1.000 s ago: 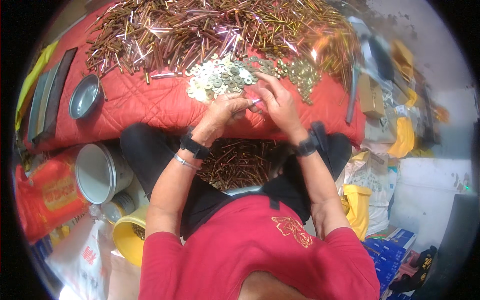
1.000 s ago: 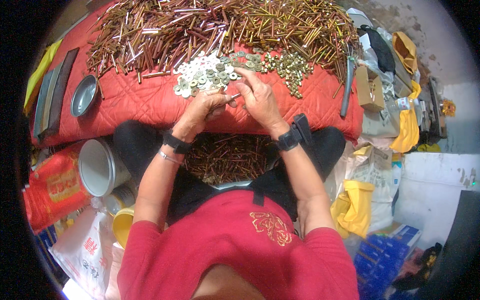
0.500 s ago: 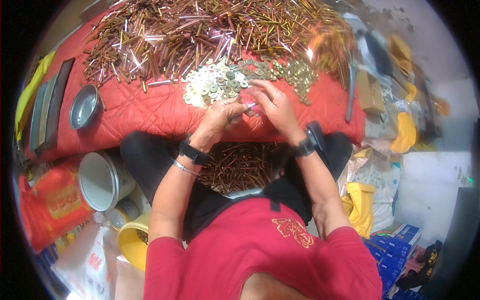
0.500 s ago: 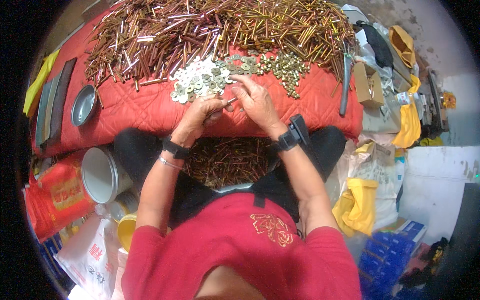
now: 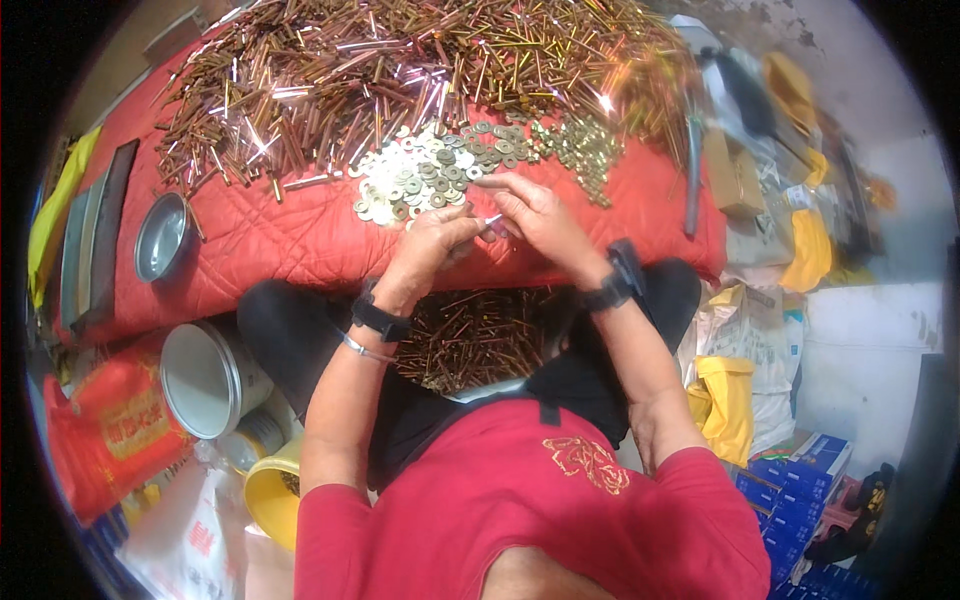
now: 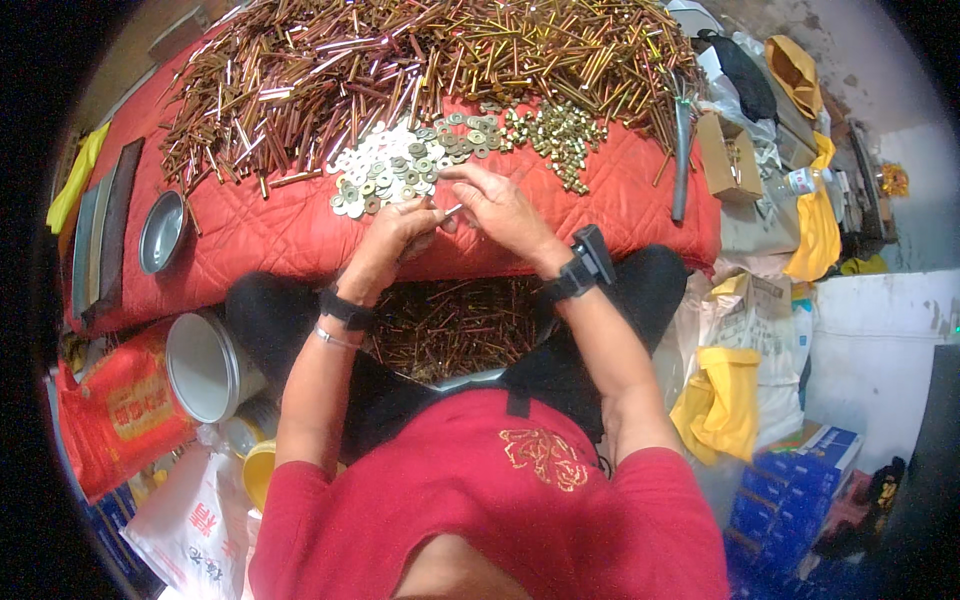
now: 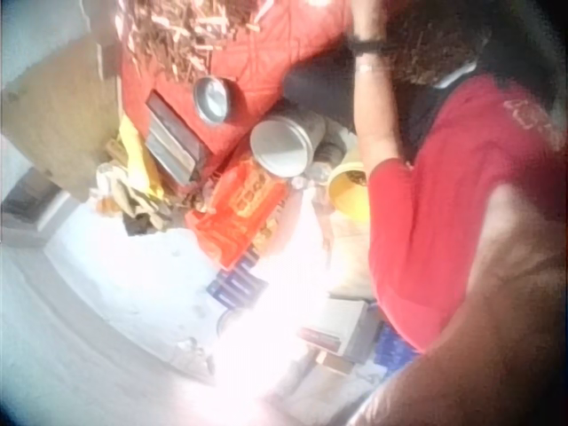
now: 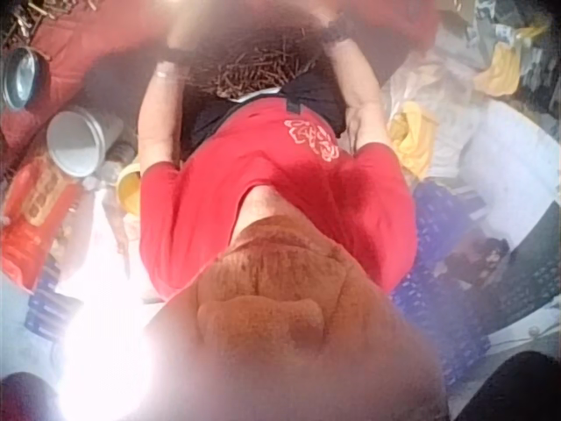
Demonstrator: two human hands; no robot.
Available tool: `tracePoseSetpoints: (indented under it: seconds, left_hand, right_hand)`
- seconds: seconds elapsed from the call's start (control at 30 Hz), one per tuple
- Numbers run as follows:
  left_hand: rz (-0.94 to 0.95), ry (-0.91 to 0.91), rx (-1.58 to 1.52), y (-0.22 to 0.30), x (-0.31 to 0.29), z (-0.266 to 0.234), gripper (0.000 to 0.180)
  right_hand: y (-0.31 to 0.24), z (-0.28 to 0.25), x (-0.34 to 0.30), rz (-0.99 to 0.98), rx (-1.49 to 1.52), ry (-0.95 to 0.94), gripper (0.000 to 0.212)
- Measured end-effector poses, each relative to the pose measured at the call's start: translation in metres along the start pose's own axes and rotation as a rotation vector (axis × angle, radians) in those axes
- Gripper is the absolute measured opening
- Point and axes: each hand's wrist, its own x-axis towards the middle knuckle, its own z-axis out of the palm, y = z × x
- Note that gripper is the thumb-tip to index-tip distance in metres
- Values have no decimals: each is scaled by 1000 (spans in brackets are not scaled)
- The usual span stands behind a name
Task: Assembling metal washers onto long copper-colored pins or bolts.
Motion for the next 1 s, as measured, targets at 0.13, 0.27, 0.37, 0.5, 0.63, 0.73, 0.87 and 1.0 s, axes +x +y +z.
tracePoseSetpoints:
  seconds: [0.13, 0.27, 0.37, 0.5, 0.63, 0.73, 0.87, 1.0]
  left_hand:
    - [154, -182, 284, 15, -10, 8, 21]
    - [418, -115, 554, 3, -2, -3, 21]
    - [337, 168, 401, -5, 12, -9, 21]
    - [495, 353, 517, -12, 25, -13, 19]
    - [471, 145, 629, -19, 35, 2, 18]
    - [491, 43, 501, -18, 39, 14, 20]
    - [165, 46, -115, -4, 21, 7, 25]
    - [172, 308, -162, 1, 9, -13, 40]
  right_hand:
    - [14, -32, 20, 224, 102, 105, 27]
    - [63, -55, 72, -304, -692, 518, 25]
    - [82, -66, 102, -247, -908, 534, 31]
    - [93, -66, 121, -244, -1065, 480, 28]
    - [88, -67, 125, -236, -1168, 338, 20]
    - [84, -78, 119, -315, -1217, 219, 15]
    - [52, -76, 72, -166, -1157, 137, 8]
    - [33, -66, 17, -6, -821, 60, 12]
